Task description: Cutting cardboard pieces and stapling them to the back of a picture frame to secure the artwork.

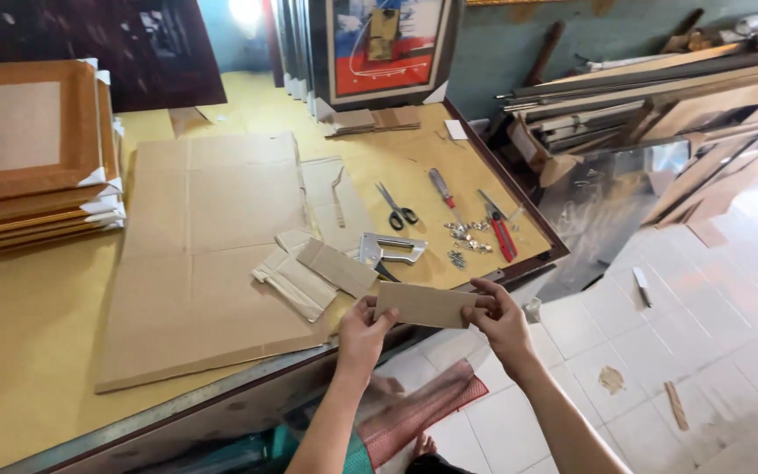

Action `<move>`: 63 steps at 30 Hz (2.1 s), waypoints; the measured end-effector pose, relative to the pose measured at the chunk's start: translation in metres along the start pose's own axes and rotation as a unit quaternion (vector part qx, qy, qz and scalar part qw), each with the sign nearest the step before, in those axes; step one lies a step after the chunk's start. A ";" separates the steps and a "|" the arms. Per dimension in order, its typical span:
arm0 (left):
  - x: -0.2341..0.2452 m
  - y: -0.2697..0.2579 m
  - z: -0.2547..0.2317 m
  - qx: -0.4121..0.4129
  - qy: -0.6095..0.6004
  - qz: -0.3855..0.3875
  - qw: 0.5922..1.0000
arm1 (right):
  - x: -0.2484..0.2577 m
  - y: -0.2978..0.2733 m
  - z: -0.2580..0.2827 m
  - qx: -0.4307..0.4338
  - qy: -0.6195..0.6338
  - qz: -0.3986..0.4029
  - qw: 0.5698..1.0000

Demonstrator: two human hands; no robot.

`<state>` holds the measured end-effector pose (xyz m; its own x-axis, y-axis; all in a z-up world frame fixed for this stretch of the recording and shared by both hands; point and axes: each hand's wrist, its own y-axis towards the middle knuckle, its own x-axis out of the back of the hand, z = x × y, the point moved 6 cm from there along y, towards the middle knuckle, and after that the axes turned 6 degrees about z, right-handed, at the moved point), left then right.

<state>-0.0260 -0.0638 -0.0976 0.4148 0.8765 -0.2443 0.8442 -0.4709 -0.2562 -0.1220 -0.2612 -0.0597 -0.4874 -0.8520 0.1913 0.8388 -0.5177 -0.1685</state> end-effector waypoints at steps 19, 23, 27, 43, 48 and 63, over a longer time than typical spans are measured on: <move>-0.200 0.033 0.050 -0.083 0.238 -0.070 0.965 | 0.191 0.078 -0.158 -0.072 0.230 -0.022 0.970; -0.258 0.070 0.084 -0.112 0.382 -0.123 0.909 | 0.236 0.121 -0.200 -0.104 0.313 0.030 0.944; -0.281 0.076 0.095 -0.141 0.566 -0.239 0.776 | 0.258 0.147 -0.210 -0.105 0.321 0.106 0.935; -0.334 0.067 0.103 -0.037 0.601 -0.247 0.760 | 0.255 0.129 -0.197 -0.119 0.325 0.206 0.915; -0.337 0.069 0.097 -0.049 0.531 -0.214 0.818 | 0.246 0.140 -0.214 -0.106 0.325 0.186 0.921; -0.334 0.084 0.115 0.015 0.615 -0.282 0.736 | 0.265 0.073 -0.180 0.223 -0.106 0.072 0.966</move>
<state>-0.1325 -0.4078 -0.1455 0.0108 0.3527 0.9357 0.9997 0.0178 -0.0183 -0.2339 -0.5390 -0.1953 -0.3372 -0.8527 0.3990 0.9383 -0.2699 0.2162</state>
